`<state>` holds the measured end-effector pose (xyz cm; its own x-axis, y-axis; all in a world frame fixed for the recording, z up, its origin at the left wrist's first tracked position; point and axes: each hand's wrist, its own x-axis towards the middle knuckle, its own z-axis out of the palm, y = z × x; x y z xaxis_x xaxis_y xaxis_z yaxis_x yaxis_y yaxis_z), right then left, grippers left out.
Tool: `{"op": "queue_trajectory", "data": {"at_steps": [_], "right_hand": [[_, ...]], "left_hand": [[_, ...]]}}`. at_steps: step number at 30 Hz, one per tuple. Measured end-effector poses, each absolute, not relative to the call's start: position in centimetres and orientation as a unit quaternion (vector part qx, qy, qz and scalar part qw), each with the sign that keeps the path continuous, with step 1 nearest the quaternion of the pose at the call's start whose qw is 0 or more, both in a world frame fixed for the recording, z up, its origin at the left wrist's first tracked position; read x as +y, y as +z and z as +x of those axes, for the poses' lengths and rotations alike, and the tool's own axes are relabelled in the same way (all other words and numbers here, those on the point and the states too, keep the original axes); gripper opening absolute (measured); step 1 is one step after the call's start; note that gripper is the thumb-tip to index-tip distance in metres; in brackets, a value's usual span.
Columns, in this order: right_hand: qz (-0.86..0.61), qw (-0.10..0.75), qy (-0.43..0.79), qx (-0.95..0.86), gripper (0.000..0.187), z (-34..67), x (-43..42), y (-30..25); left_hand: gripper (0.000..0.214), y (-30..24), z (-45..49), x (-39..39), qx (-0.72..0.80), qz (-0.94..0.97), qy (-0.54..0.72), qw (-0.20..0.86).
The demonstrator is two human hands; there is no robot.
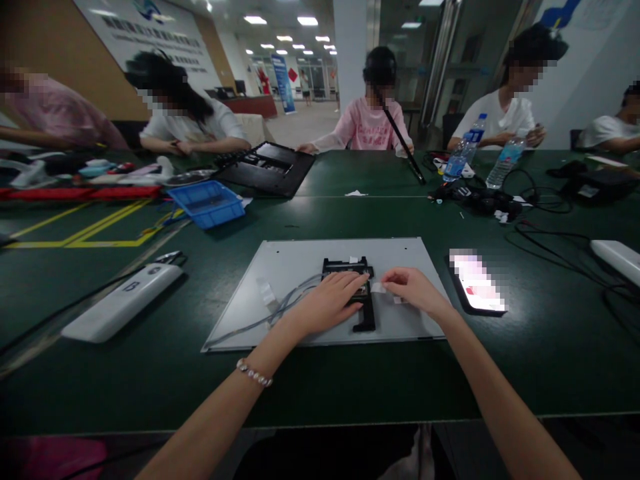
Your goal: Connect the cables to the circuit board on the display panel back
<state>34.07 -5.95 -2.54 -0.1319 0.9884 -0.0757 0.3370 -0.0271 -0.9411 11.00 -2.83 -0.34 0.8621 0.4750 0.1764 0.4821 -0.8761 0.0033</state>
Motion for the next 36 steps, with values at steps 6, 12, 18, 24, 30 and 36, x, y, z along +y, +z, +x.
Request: {"op": "queue_trajectory", "data": {"at_steps": [6, 12, 18, 24, 30, 36], "right_hand": [[-0.565, 0.353, 0.424, -0.614, 0.018, 33.5, -5.1, -3.5], [-0.577, 0.366, 0.361, -0.635, 0.012, 32.8, -4.8, -4.2], [-0.58, 0.357, 0.286, -0.674, 0.011, 32.2, -5.4, -3.8], [-0.578, 0.335, 0.208, -0.714, 0.011, 32.2, -5.6, -3.9], [-0.574, 0.33, 0.211, -0.719, 0.012, 32.1, -5.8, -3.9], [-0.574, 0.351, 0.197, -0.713, 0.013, 32.0, -6.1, -3.5]], "left_hand": [[0.05, 0.0, 11.0, -3.1, -0.237, -0.967, -0.088, 0.019], [0.041, 0.5, 11.2, -3.6, -0.218, -0.972, -0.084, 0.021], [0.035, 0.5, 11.4, -3.6, -0.215, -0.972, -0.09, 0.01], [0.033, 0.2, 11.4, -3.5, -0.215, -0.972, -0.099, 0.001], [0.034, 0.4, 11.4, -3.5, -0.217, -0.971, -0.102, 0.005], [0.037, 0.3, 11.5, -3.8, -0.226, -0.969, -0.096, 0.011]]}}
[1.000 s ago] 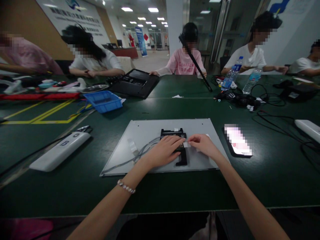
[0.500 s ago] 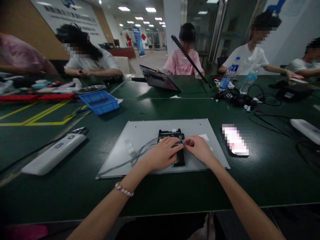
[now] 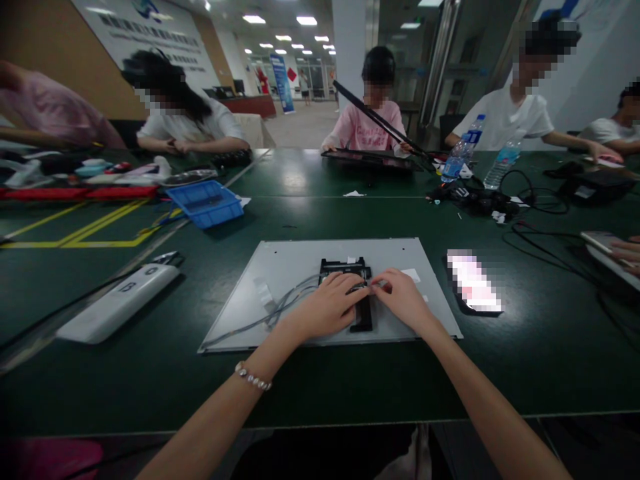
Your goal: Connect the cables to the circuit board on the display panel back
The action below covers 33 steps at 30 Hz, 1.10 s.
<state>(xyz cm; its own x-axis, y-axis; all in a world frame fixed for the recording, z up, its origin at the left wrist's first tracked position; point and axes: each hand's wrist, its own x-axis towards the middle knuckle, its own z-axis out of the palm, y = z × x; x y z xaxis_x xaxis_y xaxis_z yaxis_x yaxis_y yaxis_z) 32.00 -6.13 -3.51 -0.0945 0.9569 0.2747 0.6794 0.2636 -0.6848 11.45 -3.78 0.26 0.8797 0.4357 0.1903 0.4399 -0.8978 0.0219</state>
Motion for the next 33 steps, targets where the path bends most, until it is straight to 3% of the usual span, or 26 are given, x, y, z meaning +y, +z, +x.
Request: {"op": "queue_trajectory", "data": {"at_steps": [5, 12, 18, 22, 28, 33], "right_hand": [[-0.586, 0.39, 0.165, -0.69, 0.017, 32.5, -6.1, -3.1], [-0.589, 0.392, 0.113, -0.698, 0.018, 33.0, -6.5, -2.8], [-0.579, 0.373, 0.104, -0.717, 0.017, 32.2, -7.0, -2.4], [-0.572, 0.365, 0.113, -0.725, 0.018, 31.9, -7.3, -2.2], [-0.576, 0.36, 0.11, -0.725, 0.018, 32.1, -7.4, -2.2], [-0.577, 0.376, 0.103, -0.718, 0.018, 32.2, -7.3, -2.0]], "left_hand": [[0.046, 1.2, 11.0, -3.4, -0.242, -0.964, -0.109, 0.009], [0.033, 3.7, 3.6, 1.0, -0.417, -0.887, -0.197, -0.005], [0.045, 1.3, -4.6, 2.2, -0.561, -0.8, -0.167, -0.137], [0.043, -0.5, -6.0, 1.9, -0.538, -0.806, -0.17, -0.178], [0.021, -0.5, -5.2, 2.6, -0.529, -0.809, -0.197, -0.162], [0.022, 0.5, -4.4, 1.9, -0.563, -0.728, -0.331, -0.211]]}}
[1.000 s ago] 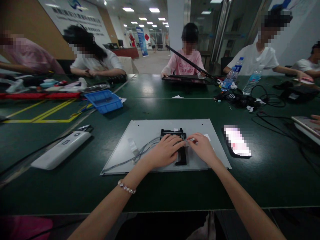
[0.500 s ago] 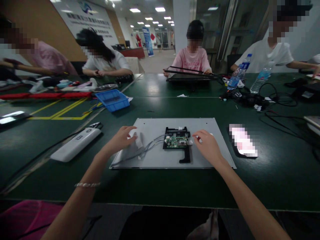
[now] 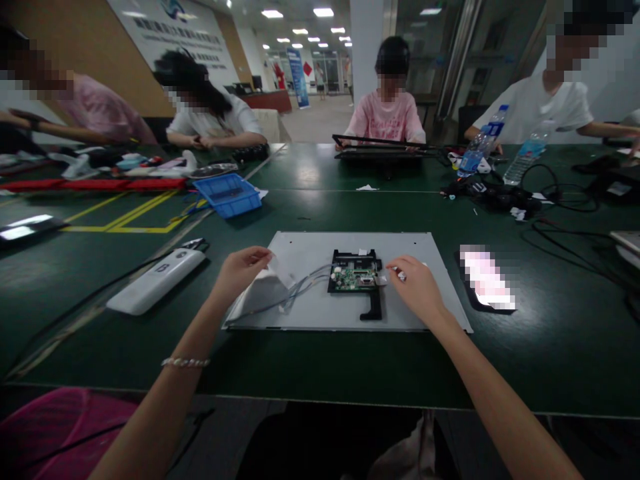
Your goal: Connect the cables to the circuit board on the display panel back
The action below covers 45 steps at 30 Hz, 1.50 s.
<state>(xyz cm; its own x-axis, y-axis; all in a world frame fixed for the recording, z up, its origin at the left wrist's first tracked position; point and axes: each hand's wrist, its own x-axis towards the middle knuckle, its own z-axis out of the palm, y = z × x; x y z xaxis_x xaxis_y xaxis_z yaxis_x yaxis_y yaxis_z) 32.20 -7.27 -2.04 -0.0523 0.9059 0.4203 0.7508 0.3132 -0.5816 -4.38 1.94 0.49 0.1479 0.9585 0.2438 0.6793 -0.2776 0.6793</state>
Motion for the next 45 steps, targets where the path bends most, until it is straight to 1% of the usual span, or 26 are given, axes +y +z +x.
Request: {"op": "queue_trajectory", "data": {"at_steps": [3, 6, 11, 15, 18, 20, 22, 24, 28, 34, 38, 42, 45], "right_hand": [[-0.572, 0.394, 0.105, -0.711, 0.019, 31.9, -7.4, -1.9], [-0.563, 0.386, 0.1, -0.724, 0.019, 31.3, -7.5, -1.8], [-0.547, 0.354, 0.091, -0.753, 0.019, 30.7, -7.7, -1.9], [-0.549, 0.357, 0.082, -0.751, 0.019, 30.9, -7.6, -1.9], [-0.552, 0.359, 0.079, -0.748, 0.019, 31.0, -7.6, -1.8], [-0.553, 0.355, 0.077, -0.75, 0.019, 31.0, -7.6, -1.7], [-0.552, 0.35, 0.077, -0.753, 0.019, 31.0, -7.7, -1.7], [-0.552, 0.347, 0.077, -0.755, 0.019, 31.0, -7.7, -1.6], [-0.552, 0.348, 0.078, -0.754, 0.02, 31.1, -7.7, -1.7], [-0.551, 0.365, 0.075, -0.746, 0.02, 31.2, -7.7, -1.5], [-0.56, 0.352, 0.081, -0.746, 0.019, 32.0, -7.4, -1.8], [-0.574, 0.329, 0.093, -0.744, 0.019, 33.5, -6.7, -2.9], [-0.575, 0.335, 0.118, -0.737, 0.019, 34.1, -6.2, -3.6]], "left_hand": [[0.023, 1.1, -3.0, 0.7, 0.548, 0.68, 0.399, 0.279], [0.021, 1.1, -1.4, -0.4, 0.525, 0.701, 0.376, 0.302], [0.017, -0.3, -0.4, -0.8, 0.525, 0.785, 0.267, 0.194], [0.022, -0.5, -0.6, -1.1, 0.54, 0.798, 0.243, 0.114], [0.026, 0.3, -0.3, -1.8, 0.537, 0.805, 0.249, 0.043], [0.025, 0.9, 0.3, -2.7, 0.536, 0.805, 0.253, -0.006], [0.021, 1.4, 1.2, -4.0, 0.544, 0.807, 0.23, -0.034], [0.017, 1.5, 2.3, -5.3, 0.557, 0.809, 0.181, -0.043], [0.016, 0.8, 4.2, -7.6, 0.592, 0.799, 0.096, -0.055], [0.015, -0.1, 5.3, -8.5, 0.605, 0.787, 0.095, -0.073], [0.017, 0.0, 5.5, -8.4, 0.614, 0.783, 0.079, -0.063], [0.024, -0.2, 5.4, -8.0, 0.615, 0.784, 0.074, -0.047], [0.028, -0.6, 5.0, -7.9, 0.61, 0.787, 0.085, -0.045]]}}
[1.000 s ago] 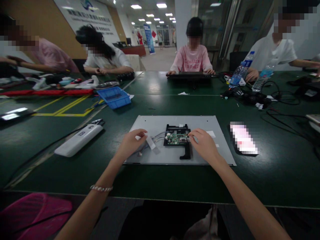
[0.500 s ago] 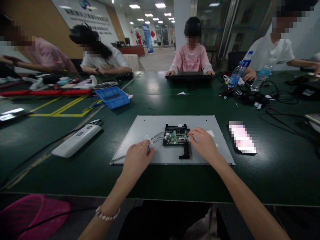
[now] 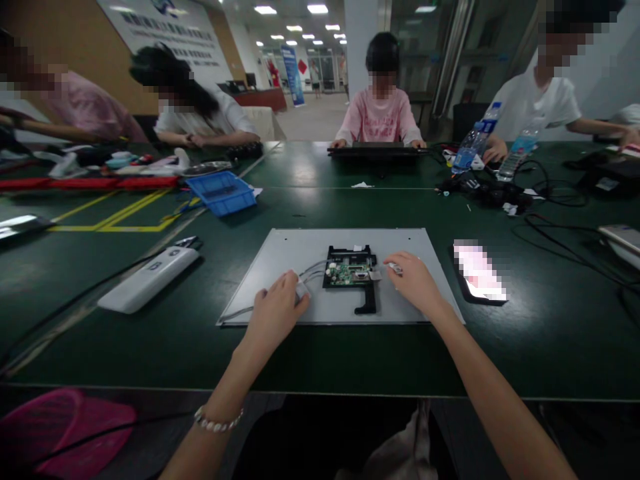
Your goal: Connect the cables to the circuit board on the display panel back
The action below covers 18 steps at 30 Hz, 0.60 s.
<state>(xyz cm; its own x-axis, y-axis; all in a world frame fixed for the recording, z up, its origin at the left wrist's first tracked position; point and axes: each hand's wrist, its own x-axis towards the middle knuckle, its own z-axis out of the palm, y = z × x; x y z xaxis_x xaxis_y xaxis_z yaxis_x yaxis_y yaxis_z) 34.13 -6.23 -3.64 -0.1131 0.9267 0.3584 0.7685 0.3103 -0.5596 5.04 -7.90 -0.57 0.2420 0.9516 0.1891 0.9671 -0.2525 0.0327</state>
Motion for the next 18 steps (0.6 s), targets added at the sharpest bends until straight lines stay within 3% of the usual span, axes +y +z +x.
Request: {"op": "queue_trajectory", "data": {"at_steps": [10, 18], "right_hand": [[-0.537, 0.335, 0.186, -0.751, 0.02, 33.0, -6.3, -3.8], [-0.556, 0.334, 0.202, -0.734, 0.016, 33.0, -6.3, -3.9]], "left_hand": [[0.03, 0.1, 4.6, -9.1, -0.588, -0.784, -0.156, 0.119], [0.019, 0.6, 5.7, -9.3, -0.529, -0.837, -0.079, 0.113]]}}
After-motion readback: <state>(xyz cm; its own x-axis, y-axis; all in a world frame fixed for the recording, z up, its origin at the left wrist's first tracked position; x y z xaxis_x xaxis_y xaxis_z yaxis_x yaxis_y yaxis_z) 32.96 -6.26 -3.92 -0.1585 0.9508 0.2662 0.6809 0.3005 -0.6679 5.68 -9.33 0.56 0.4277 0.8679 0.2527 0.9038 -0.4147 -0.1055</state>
